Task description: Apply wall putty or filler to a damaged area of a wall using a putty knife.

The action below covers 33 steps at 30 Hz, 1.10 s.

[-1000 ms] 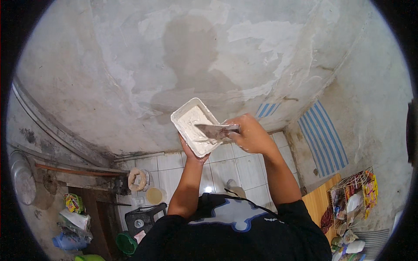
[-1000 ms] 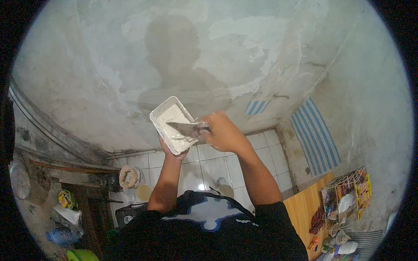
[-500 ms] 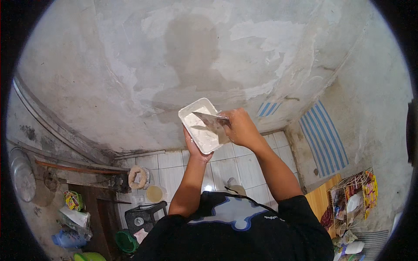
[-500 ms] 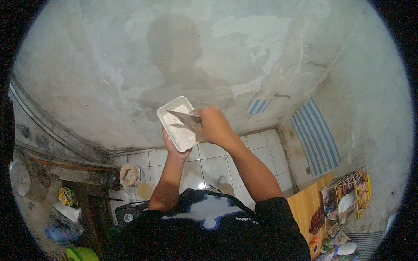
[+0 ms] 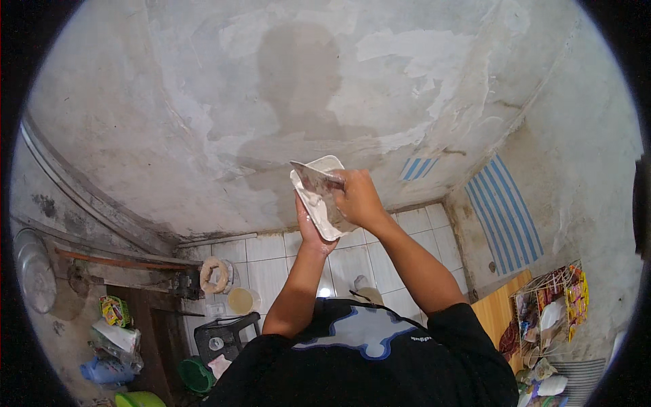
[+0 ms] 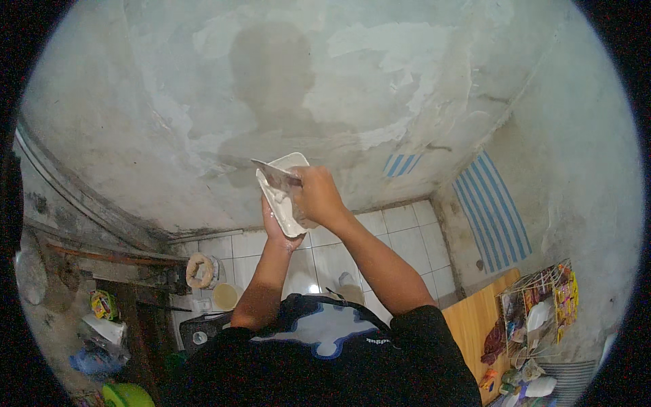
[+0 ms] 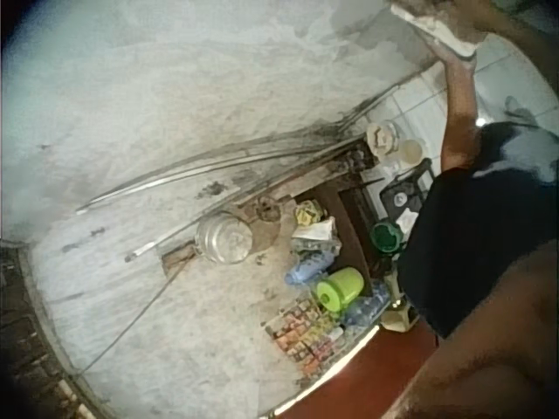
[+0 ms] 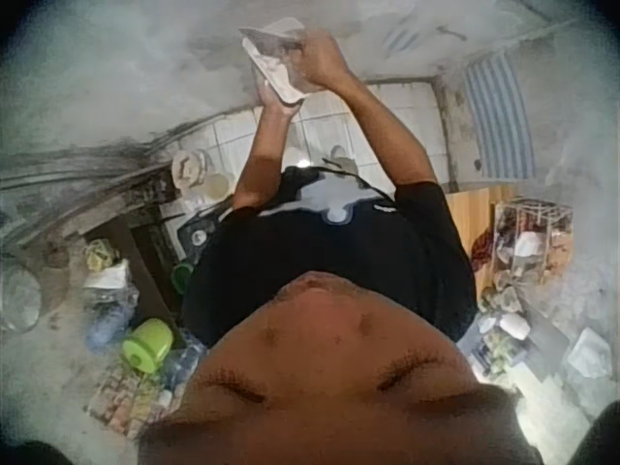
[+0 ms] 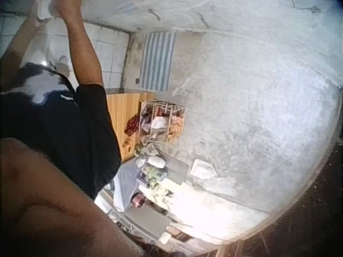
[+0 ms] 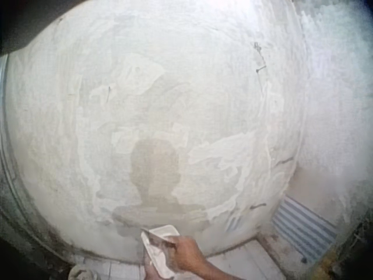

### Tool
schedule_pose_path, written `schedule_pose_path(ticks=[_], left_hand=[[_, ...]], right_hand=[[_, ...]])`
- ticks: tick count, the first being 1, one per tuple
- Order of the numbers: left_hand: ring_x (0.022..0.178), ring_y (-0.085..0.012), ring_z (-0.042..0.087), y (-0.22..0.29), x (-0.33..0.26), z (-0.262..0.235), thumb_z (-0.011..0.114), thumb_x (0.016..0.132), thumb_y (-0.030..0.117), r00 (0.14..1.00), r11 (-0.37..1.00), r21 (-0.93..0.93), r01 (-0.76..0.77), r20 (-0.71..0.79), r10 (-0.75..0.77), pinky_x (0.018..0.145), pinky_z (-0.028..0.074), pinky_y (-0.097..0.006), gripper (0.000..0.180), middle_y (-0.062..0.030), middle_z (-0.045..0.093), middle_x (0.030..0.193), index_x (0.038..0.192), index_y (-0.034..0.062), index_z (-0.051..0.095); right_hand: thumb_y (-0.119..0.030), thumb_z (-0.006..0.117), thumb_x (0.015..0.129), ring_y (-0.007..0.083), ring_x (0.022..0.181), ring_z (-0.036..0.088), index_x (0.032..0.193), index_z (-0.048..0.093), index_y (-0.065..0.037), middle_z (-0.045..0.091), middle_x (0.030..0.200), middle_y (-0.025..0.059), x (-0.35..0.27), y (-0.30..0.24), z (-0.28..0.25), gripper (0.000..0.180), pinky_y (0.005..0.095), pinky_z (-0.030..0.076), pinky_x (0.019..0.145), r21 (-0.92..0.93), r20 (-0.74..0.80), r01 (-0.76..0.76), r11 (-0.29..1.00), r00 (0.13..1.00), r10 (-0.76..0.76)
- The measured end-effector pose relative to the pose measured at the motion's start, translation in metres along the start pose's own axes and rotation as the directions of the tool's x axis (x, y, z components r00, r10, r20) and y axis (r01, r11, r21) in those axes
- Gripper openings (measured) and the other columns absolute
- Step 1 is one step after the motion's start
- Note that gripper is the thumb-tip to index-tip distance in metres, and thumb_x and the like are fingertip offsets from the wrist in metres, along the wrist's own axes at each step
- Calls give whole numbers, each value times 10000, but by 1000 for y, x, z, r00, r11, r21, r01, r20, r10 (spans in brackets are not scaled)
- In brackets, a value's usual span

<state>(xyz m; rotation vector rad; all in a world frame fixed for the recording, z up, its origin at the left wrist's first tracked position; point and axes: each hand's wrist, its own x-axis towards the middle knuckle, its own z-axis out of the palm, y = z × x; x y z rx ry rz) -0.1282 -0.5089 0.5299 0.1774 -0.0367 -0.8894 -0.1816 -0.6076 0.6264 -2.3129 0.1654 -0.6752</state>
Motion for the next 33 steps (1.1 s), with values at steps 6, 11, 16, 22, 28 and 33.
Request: schedule_pose_path(ticks=[6, 11, 16, 22, 28, 33], left_hand=[[1253, -302, 584, -3, -5, 12, 378, 1017, 602, 999, 999, 34, -9, 32, 8, 1050, 491, -494, 628, -87, 573, 1397, 1455, 163, 480], [1258, -317, 577, 2, -3, 10, 370, 1020, 600, 991, 998, 13, 56, 123, -57, 1065, 480, -497, 636, -93, 566, 1408, 1457, 152, 481], [1238, -313, 599, 10, -6, -23, 409, 995, 594, 998, 999, -45, 3, 56, 0, 1032, 511, -486, 640, -96, 585, 1404, 1440, 146, 515], [1163, -315, 639, 9, -7, 5, 398, 1005, 575, 999, 1000, -1, 30, 28, -30, 984, 543, -484, 608, -97, 636, 1313, 1405, 139, 540], [1107, -299, 660, 4, -8, 19, 367, 1021, 554, 995, 998, 16, 66, 67, -67, 931, 562, -471, 573, -98, 656, 1258, 1356, 136, 572], [1172, -318, 640, 14, -8, 4, 411, 1008, 545, 997, 998, 55, -10, 81, 6, 974, 551, -481, 597, -117, 638, 1324, 1404, 119, 548]], right_hand=[[55, 561, 704, 435, 775, 671, 963, 728, -7, 670, 852, 260, 15, -9, -27, 315, 432, 542, 721, -48, -85, 53, 997, 995, -57], [61, 577, 705, 425, 784, 671, 1000, 737, -29, 683, 863, 242, 2, -2, -18, 347, 426, 547, 719, -39, -2, 3, 999, 1000, -3], [59, 618, 709, 423, 838, 671, 1026, 739, -52, 698, 906, 214, -28, -15, -23, 357, 442, 548, 746, -46, 200, 208, 977, 960, -195], [62, 621, 712, 409, 830, 677, 1012, 729, -11, 703, 894, 214, -20, -8, -48, 327, 434, 544, 747, -44, 211, 297, 954, 936, -282], [77, 592, 703, 409, 802, 677, 1033, 739, -25, 694, 866, 225, 5, 0, -43, 375, 430, 541, 747, -55, 23, 153, 987, 988, -152], [78, 601, 688, 402, 875, 675, 1096, 735, -62, 701, 945, 197, -38, 6, -28, 452, 446, 548, 797, -70, 235, 274, 959, 939, -251]])
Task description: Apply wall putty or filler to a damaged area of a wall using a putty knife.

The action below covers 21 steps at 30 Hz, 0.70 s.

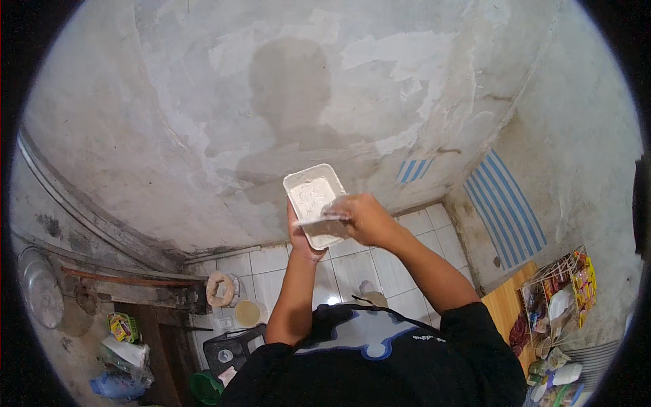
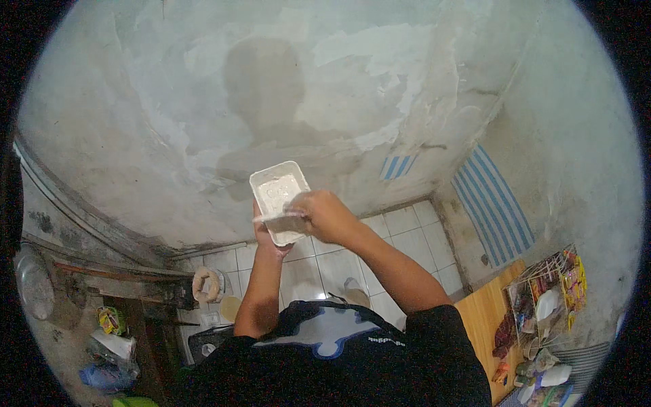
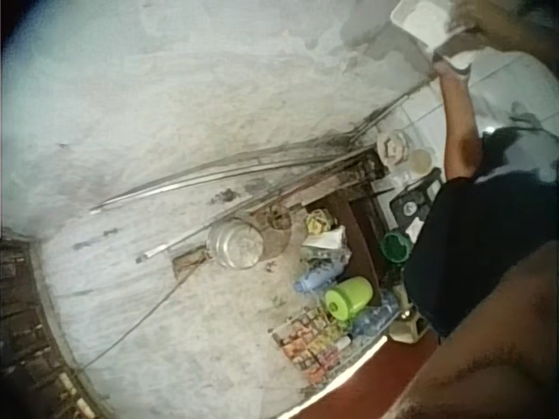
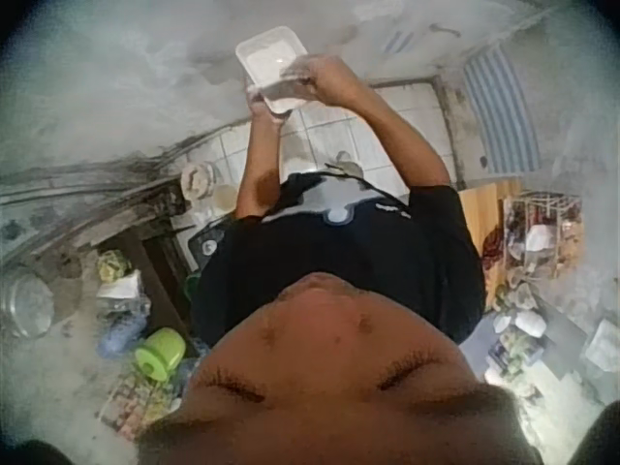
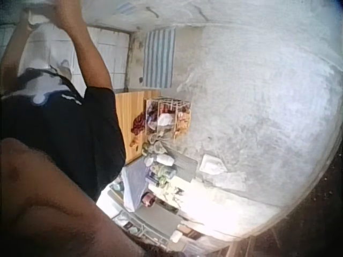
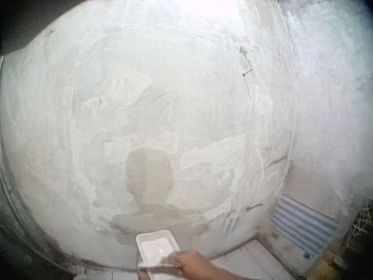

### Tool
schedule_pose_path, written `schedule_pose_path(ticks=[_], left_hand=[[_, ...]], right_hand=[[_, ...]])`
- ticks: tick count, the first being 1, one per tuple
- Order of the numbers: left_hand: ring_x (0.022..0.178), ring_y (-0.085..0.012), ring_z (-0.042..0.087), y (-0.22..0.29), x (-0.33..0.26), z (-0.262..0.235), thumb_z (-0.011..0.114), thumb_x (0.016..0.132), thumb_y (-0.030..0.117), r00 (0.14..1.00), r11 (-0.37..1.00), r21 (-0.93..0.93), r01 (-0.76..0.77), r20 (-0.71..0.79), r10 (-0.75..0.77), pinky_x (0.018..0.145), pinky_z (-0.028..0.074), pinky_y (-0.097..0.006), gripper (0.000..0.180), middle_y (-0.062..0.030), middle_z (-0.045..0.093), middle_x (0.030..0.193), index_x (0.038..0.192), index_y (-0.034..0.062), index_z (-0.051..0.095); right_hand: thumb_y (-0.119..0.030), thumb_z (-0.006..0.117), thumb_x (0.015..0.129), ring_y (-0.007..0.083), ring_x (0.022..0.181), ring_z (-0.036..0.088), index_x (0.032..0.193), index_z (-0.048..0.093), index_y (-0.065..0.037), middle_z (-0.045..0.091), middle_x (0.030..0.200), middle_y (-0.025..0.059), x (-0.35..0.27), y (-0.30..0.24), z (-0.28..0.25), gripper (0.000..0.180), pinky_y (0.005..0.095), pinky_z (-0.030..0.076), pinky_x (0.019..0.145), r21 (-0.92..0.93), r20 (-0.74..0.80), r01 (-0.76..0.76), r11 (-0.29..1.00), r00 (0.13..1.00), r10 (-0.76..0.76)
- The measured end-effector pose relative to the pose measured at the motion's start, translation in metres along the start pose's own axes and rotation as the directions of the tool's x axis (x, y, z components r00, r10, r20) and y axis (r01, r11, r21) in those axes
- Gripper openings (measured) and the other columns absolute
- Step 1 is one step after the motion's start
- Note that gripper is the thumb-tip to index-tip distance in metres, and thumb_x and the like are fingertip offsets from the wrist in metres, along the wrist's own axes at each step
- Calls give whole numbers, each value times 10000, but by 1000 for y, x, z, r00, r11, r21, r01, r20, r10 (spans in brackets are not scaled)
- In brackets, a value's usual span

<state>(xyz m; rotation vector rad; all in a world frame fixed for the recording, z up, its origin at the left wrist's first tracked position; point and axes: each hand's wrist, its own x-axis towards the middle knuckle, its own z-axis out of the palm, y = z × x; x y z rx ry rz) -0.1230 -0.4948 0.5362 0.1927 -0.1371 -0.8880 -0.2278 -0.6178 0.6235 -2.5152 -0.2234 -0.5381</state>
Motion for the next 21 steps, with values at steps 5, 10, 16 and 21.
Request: schedule_pose_path(ticks=[5, 10, 16, 21], left_hand=[[1164, -311, 644, -3, -1, 13, 405, 1012, 543, 999, 997, -55, 46, -13, -47, 978, 549, -479, 584, -114, 646, 1303, 1381, 117, 557], [1162, -311, 644, -12, 7, 9, 380, 1026, 536, 996, 996, -16, 82, 28, -82, 998, 540, -468, 590, -123, 640, 1301, 1398, 107, 540], [1179, -303, 625, -10, 9, 4, 372, 1024, 587, 1000, 999, 46, -3, -26, 4, 1005, 533, -473, 621, -107, 605, 1357, 1417, 132, 526], [1191, -282, 622, -5, 12, -12, 375, 1028, 591, 989, 996, 62, -61, -132, 69, 1009, 531, -474, 609, -77, 612, 1349, 1413, 144, 528]], right_hand=[[67, 607, 682, 402, 893, 669, 1095, 739, -73, 703, 963, 183, -16, 0, -12, 456, 448, 549, 803, 43, 56, -6, 999, 998, 4], [52, 600, 696, 418, 893, 667, 1050, 740, -26, 708, 936, 208, 19, 7, -34, 388, 469, 535, 804, -64, -164, -93, 994, 983, 82], [-19, 626, 712, 441, 818, 660, 1010, 736, -7, 689, 862, 248, -2, 5, -29, 318, 482, 532, 757, -76, -47, -240, 968, 970, 237], [-33, 585, 739, 472, 793, 643, 941, 715, 22, 671, 832, 272, -15, 1, -17, 246, 492, 523, 733, -66, -20, -238, 969, 971, 237]])
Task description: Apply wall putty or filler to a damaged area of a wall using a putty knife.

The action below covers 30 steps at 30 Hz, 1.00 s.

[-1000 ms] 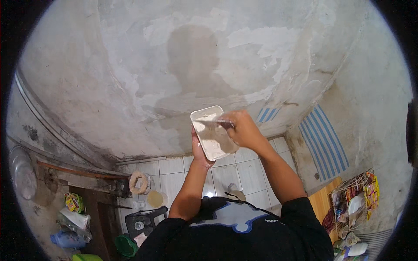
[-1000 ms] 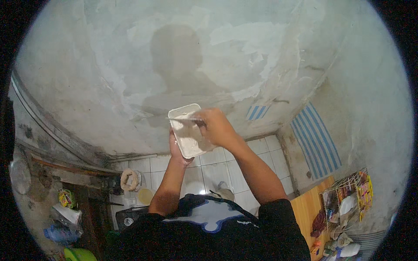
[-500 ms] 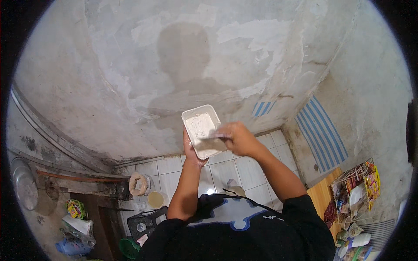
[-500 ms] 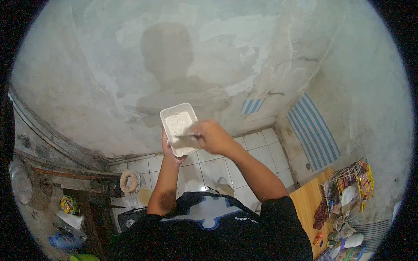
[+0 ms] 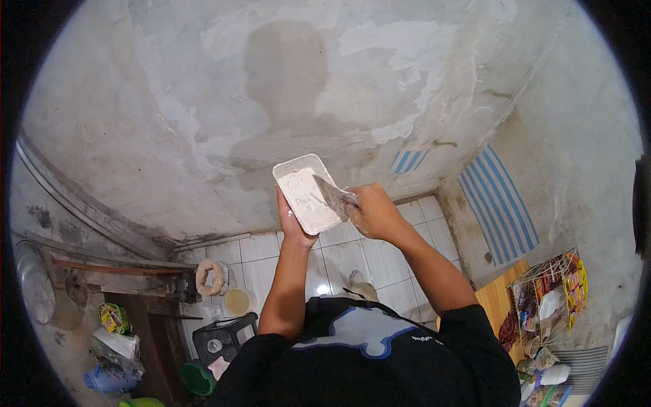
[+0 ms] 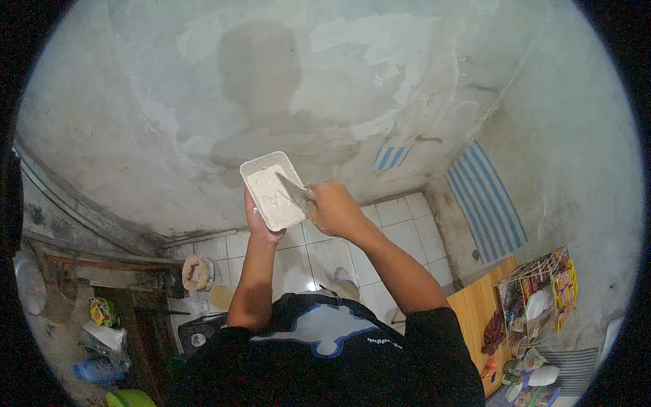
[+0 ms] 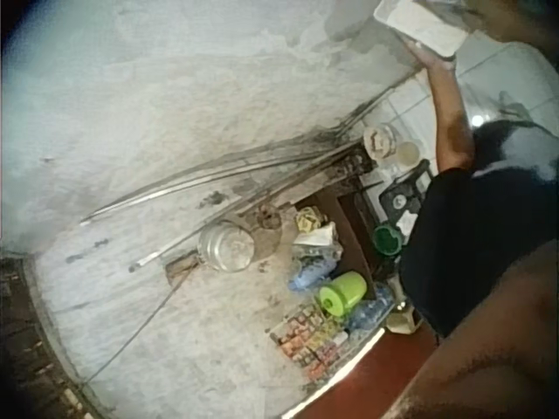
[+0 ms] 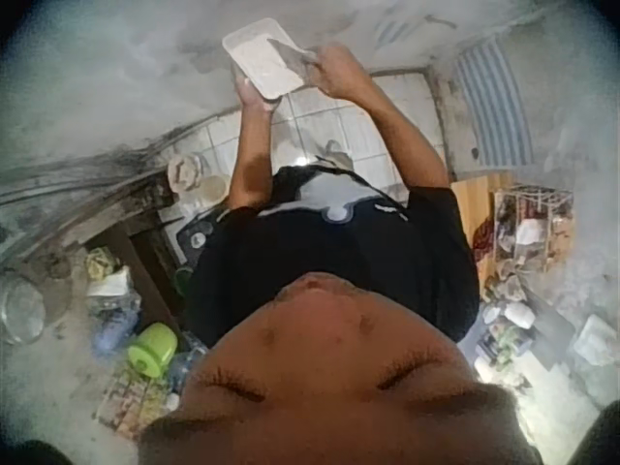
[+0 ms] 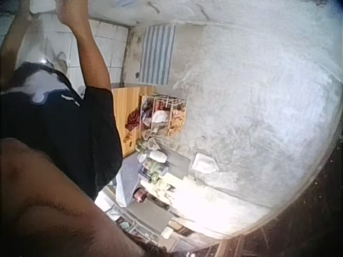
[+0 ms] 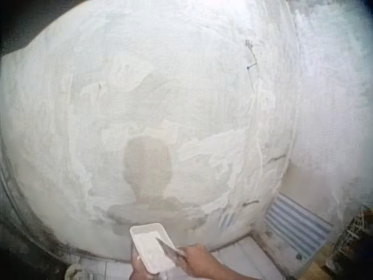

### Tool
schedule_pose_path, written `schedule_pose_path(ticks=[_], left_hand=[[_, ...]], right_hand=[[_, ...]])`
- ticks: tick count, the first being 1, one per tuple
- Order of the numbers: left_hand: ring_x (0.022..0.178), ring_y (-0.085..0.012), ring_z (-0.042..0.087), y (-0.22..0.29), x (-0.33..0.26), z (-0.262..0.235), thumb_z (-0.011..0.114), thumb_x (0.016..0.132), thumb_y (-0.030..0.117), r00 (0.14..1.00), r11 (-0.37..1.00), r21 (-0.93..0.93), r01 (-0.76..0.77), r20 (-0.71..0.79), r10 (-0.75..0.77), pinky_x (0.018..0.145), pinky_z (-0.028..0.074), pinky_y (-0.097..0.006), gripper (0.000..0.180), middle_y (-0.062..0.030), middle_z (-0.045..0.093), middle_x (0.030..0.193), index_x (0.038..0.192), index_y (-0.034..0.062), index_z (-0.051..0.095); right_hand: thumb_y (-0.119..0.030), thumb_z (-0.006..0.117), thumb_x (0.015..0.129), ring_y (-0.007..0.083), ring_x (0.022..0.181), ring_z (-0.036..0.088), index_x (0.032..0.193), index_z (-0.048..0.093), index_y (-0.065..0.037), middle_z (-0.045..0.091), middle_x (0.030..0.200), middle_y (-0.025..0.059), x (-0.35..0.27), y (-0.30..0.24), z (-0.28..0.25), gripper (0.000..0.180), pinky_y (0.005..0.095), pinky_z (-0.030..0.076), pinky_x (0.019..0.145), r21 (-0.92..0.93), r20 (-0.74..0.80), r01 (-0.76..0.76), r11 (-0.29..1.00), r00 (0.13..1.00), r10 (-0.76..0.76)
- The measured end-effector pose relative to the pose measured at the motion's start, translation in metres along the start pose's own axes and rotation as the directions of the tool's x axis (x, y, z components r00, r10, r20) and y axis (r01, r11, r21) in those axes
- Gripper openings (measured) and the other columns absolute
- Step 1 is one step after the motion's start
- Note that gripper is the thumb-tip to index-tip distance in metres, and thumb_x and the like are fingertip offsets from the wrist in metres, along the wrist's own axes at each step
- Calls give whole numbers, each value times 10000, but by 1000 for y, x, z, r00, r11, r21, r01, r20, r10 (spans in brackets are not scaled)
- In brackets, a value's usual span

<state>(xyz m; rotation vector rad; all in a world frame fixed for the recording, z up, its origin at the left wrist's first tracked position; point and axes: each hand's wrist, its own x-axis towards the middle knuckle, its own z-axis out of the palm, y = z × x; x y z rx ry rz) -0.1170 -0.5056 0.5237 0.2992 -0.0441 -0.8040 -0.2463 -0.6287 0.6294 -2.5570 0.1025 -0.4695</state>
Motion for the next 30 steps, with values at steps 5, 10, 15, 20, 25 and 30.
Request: schedule_pose_path(ticks=[5, 10, 15, 20, 25, 30], left_hand=[[1191, -290, 630, -5, 1, -8, 356, 1028, 616, 999, 1000, 20, 17, 37, -18, 994, 541, -481, 647, -81, 610, 1366, 1436, 138, 507], [1186, -303, 633, -16, 4, -10, 323, 1033, 622, 1000, 999, 24, 24, -4, -24, 1002, 534, -486, 665, -92, 614, 1365, 1443, 130, 501], [1199, -309, 624, -25, 9, -21, 312, 1034, 623, 999, 1000, 18, 10, -35, -10, 1022, 519, -490, 673, -96, 610, 1371, 1440, 121, 503], [1202, -320, 618, -27, 15, -19, 315, 1029, 636, 1000, 1000, 2, -8, -14, 8, 1035, 503, -496, 686, -101, 614, 1360, 1432, 114, 505], [1219, -316, 605, -26, 21, -16, 321, 1025, 644, 999, 999, 19, -45, -10, 45, 1040, 496, -491, 693, -100, 601, 1376, 1433, 114, 502], [1225, -296, 600, -25, 13, -1, 335, 1030, 615, 999, 1000, 3, -30, -12, 30, 1042, 497, -475, 656, -93, 598, 1372, 1430, 125, 509]], right_hand=[[-103, 627, 777, 498, 816, 637, 856, 675, 70, 648, 806, 310, -5, 7, 18, 196, 533, 514, 766, 91, -23, -239, 967, 970, 242], [-63, 594, 753, 320, 524, 654, 726, 653, 56, 633, 586, 196, -16, 14, 48, 135, 433, 511, 541, 232, -148, -305, 924, 928, 343], [-106, 617, 741, 496, 767, 652, 788, 655, 90, 644, 764, 315, -19, -4, 59, 204, 525, 516, 700, 408, -114, -417, 812, 859, 499], [-107, 620, 740, 479, 739, 667, 786, 660, 93, 649, 745, 307, -17, -10, 60, 209, 499, 515, 665, 490, -134, -468, 735, 793, 595], [-109, 633, 739, 471, 743, 672, 814, 673, 92, 652, 750, 307, -8, -7, 57, 219, 492, 517, 672, 461, -187, -448, 766, 794, 578], [-102, 675, 775, 336, 702, 710, 878, 708, 65, 711, 772, 224, 7, -2, 38, 199, 408, 539, 671, 219, -360, -302, 928, 859, 365]])
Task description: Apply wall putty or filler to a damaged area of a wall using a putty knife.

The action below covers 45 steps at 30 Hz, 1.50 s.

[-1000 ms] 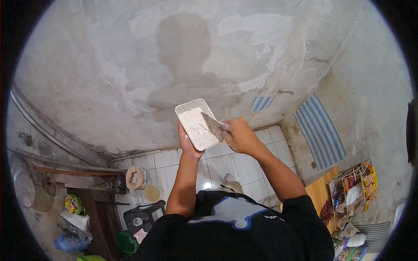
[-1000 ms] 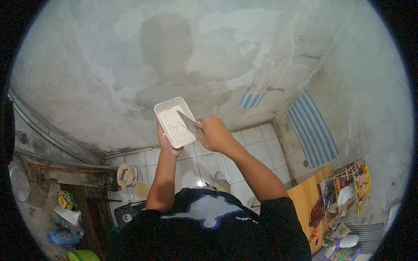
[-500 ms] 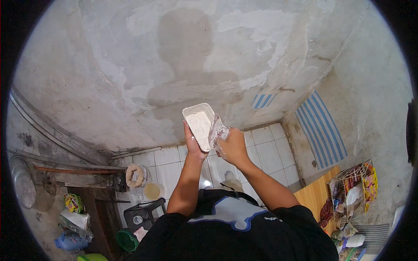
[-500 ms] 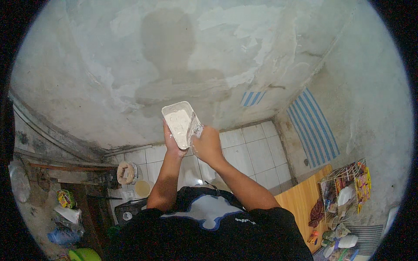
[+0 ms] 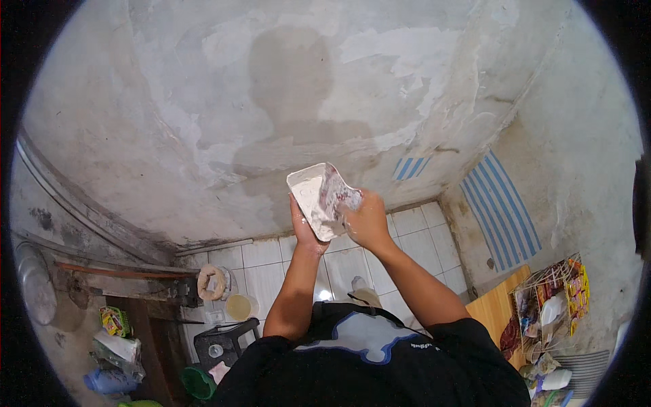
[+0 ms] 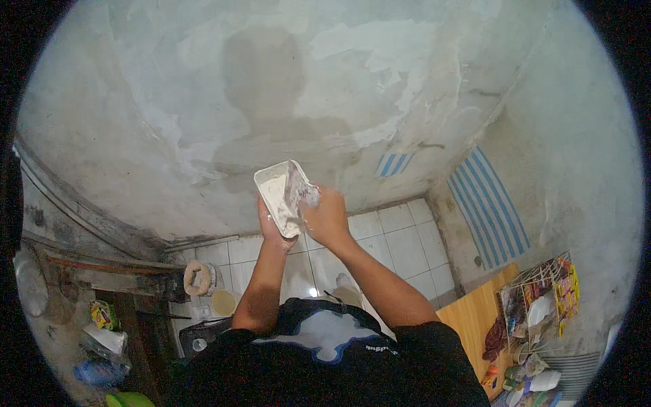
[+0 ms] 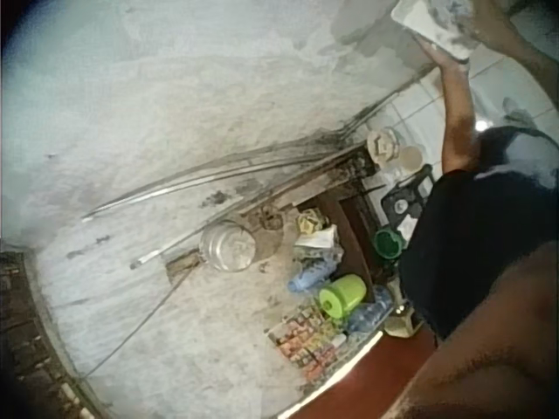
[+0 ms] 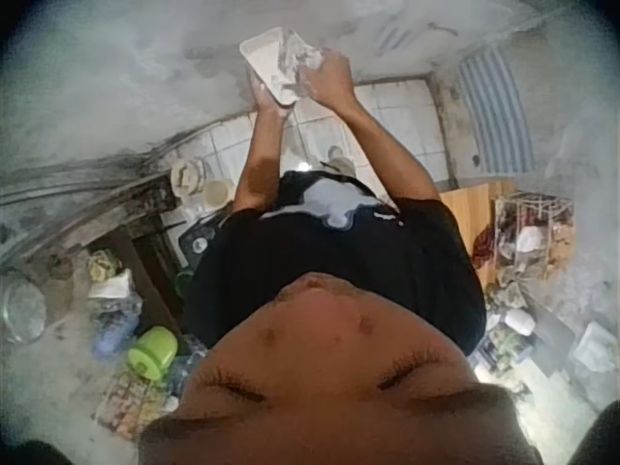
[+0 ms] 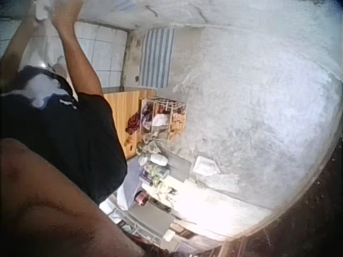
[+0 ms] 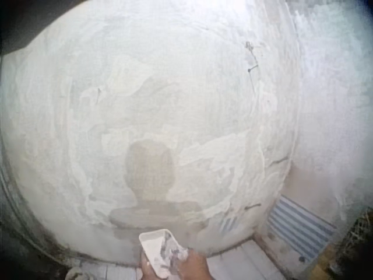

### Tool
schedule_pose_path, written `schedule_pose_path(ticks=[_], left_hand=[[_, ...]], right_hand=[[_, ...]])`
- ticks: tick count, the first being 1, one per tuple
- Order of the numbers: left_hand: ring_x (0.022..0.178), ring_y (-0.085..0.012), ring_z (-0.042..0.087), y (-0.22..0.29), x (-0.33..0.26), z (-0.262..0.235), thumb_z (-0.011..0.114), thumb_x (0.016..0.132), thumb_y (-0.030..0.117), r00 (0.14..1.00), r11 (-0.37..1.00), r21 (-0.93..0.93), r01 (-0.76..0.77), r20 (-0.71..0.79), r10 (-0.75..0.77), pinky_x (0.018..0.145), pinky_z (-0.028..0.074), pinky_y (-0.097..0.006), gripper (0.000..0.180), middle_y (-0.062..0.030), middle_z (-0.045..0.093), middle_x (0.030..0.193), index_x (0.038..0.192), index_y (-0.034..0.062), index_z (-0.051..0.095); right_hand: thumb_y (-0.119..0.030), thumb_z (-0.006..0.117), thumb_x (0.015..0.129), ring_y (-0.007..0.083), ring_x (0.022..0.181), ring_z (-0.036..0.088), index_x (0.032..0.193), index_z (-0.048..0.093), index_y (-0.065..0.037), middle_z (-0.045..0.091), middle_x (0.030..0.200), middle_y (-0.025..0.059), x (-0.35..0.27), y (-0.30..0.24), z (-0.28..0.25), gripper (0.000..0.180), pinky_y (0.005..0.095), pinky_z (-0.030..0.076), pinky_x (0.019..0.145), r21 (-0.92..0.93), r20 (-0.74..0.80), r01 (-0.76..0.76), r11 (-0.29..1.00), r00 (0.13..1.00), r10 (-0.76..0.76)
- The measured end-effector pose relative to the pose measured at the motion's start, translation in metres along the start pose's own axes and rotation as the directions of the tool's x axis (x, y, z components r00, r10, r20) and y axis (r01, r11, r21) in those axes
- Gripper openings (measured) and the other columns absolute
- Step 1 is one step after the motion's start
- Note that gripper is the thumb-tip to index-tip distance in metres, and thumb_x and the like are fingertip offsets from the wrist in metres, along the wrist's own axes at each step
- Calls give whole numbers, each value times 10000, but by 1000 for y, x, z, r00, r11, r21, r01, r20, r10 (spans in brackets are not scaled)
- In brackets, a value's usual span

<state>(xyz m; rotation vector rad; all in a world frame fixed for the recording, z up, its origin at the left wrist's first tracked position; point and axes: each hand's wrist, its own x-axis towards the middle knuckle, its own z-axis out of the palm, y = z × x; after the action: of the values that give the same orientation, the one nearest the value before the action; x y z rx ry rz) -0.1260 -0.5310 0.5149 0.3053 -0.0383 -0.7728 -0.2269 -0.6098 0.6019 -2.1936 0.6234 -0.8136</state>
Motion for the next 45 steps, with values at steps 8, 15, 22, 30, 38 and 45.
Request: schedule_pose_path(ticks=[8, 15, 22, 30, 38, 45], left_hand=[[1185, -300, 624, 16, -8, 5, 366, 1024, 555, 995, 989, -115, 98, 44, -94, 1003, 529, -472, 593, -93, 614, 1341, 1410, 136, 528], [1195, -313, 620, 28, -7, 6, 363, 1024, 548, 996, 998, -48, 39, 84, -35, 1020, 521, -475, 614, -117, 599, 1363, 1441, 118, 497], [1199, -318, 620, 32, -1, -14, 411, 1010, 537, 986, 989, -98, 111, 136, -97, 1020, 520, -485, 607, -123, 602, 1362, 1433, 114, 509], [1185, -320, 632, 46, -3, 1, 382, 1018, 533, 988, 990, -65, 127, 98, -120, 991, 544, -486, 609, -129, 615, 1344, 1428, 103, 515], [1175, -296, 635, 58, -1, 7, 383, 1026, 519, 997, 998, -48, 50, 61, -47, 1015, 525, -463, 573, -110, 632, 1313, 1391, 108, 544], [1174, -276, 627, 61, 6, 1, 377, 1036, 537, 999, 999, -33, 28, 23, -27, 1026, 509, -444, 563, -78, 631, 1319, 1372, 123, 557]], right_hand=[[-18, 612, 769, 440, 790, 668, 1041, 732, -11, 681, 856, 260, 15, -14, -8, 297, 428, 540, 727, 44, 308, 253, 967, 917, -253], [-34, 626, 765, 432, 808, 671, 1063, 748, -67, 691, 855, 229, 38, -9, -26, 323, 461, 541, 737, 7, 403, 325, 946, 865, -300], [45, 621, 722, 413, 834, 680, 1103, 745, -83, 711, 960, 215, 25, -19, 4, 421, 435, 555, 747, 62, 338, 488, 870, 810, -479], [60, 600, 704, 403, 860, 687, 1114, 748, -92, 717, 971, 208, 45, -17, -16, 462, 437, 559, 769, 14, 379, 359, 933, 862, -337], [-59, 657, 755, 425, 808, 669, 1028, 723, -48, 691, 851, 223, 37, -30, -2, 281, 503, 530, 738, -120, 399, 419, 900, 850, -343], [20, 579, 751, 458, 816, 656, 931, 668, 47, 666, 840, 272, 11, -37, 12, 201, 526, 517, 767, 70, 295, 359, 931, 884, -363]])
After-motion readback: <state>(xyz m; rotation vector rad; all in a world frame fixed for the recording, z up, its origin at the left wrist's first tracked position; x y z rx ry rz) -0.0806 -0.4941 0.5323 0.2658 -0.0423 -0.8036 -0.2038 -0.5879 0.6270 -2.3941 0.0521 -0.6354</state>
